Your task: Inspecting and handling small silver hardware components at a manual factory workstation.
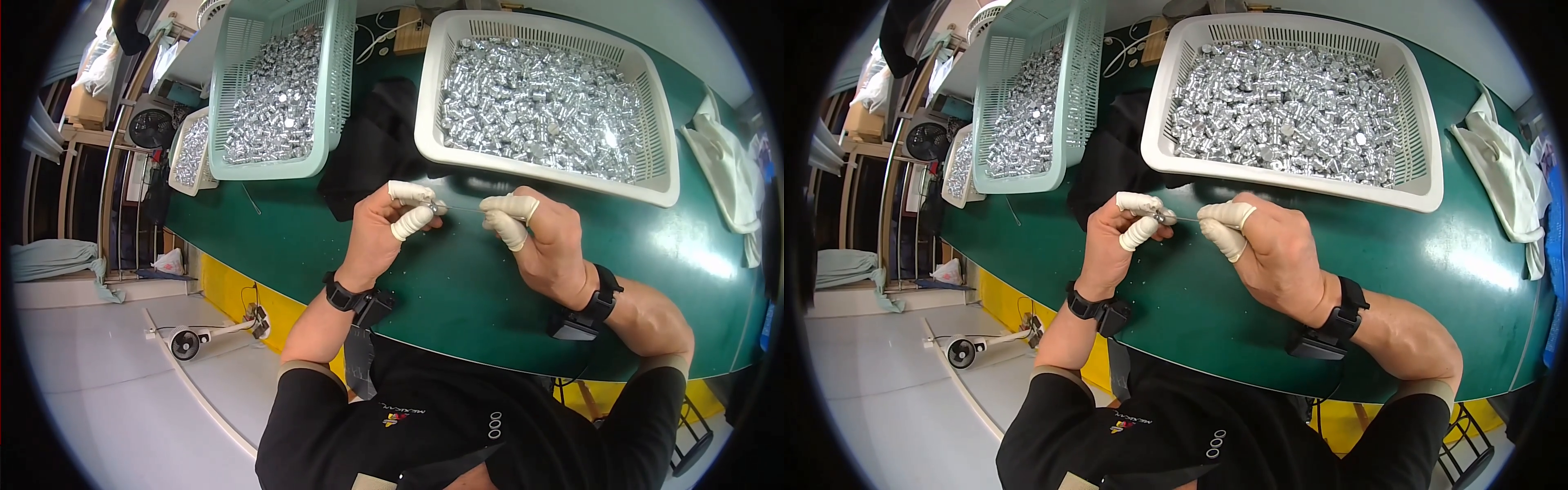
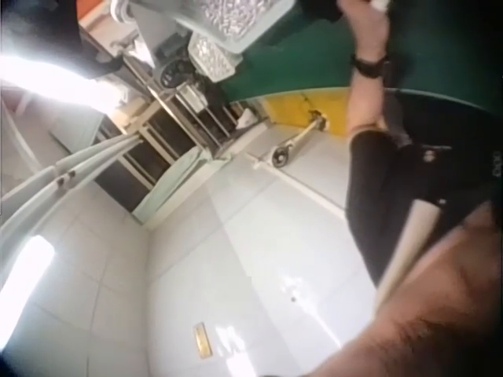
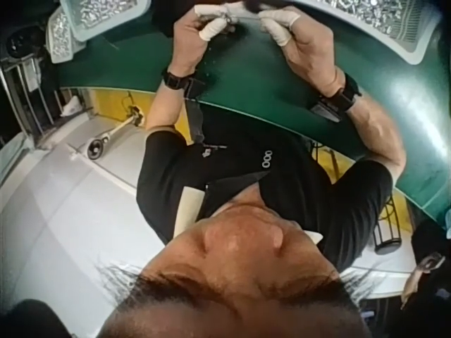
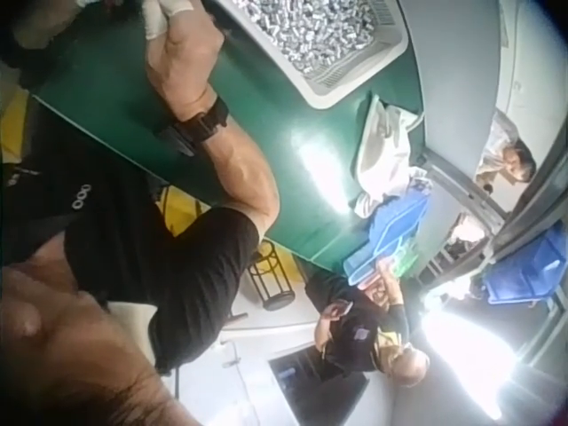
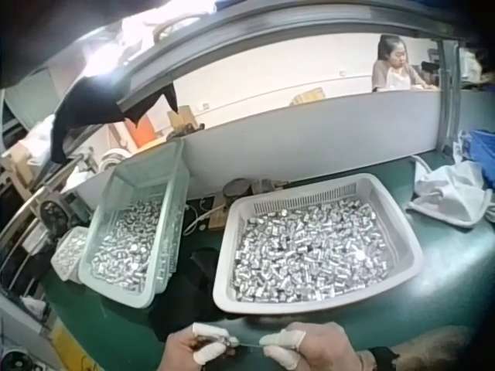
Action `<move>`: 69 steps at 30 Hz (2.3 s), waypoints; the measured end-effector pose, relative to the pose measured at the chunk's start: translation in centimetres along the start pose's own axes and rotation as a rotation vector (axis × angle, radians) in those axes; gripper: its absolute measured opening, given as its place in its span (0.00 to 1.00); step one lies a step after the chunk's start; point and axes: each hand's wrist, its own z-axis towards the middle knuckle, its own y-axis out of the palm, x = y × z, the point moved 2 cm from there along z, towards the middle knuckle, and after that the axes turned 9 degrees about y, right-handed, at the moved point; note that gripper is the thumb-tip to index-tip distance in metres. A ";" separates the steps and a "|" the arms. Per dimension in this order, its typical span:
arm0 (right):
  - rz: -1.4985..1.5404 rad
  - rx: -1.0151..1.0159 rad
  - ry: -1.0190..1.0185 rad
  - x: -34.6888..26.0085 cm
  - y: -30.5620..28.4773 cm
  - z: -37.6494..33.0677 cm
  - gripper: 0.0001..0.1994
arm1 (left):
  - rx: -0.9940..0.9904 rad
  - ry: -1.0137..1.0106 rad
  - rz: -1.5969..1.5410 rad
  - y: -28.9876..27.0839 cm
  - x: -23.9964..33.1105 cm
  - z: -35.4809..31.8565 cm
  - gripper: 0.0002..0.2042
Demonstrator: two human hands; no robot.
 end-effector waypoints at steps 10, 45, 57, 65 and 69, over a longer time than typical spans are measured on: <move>0.540 -0.084 0.655 1.4 1.5 -1.5 0.11 | -0.013 0.067 0.043 0.5 -0.3 -0.5 0.10; 0.305 0.022 0.196 -0.6 0.0 -0.7 0.08 | 0.138 0.102 0.089 -1.3 1.6 0.0 0.10; 0.187 -0.012 0.083 -0.1 0.2 -0.8 0.08 | 0.040 0.283 0.343 -0.6 1.2 -0.4 0.13; 0.054 -0.031 -0.018 -0.1 0.1 -0.5 0.07 | 0.005 0.294 0.367 -0.5 1.2 -0.5 0.15; -0.033 -0.036 -0.108 -0.4 0.0 -0.3 0.07 | -0.005 0.314 0.425 -0.3 1.2 -0.4 0.14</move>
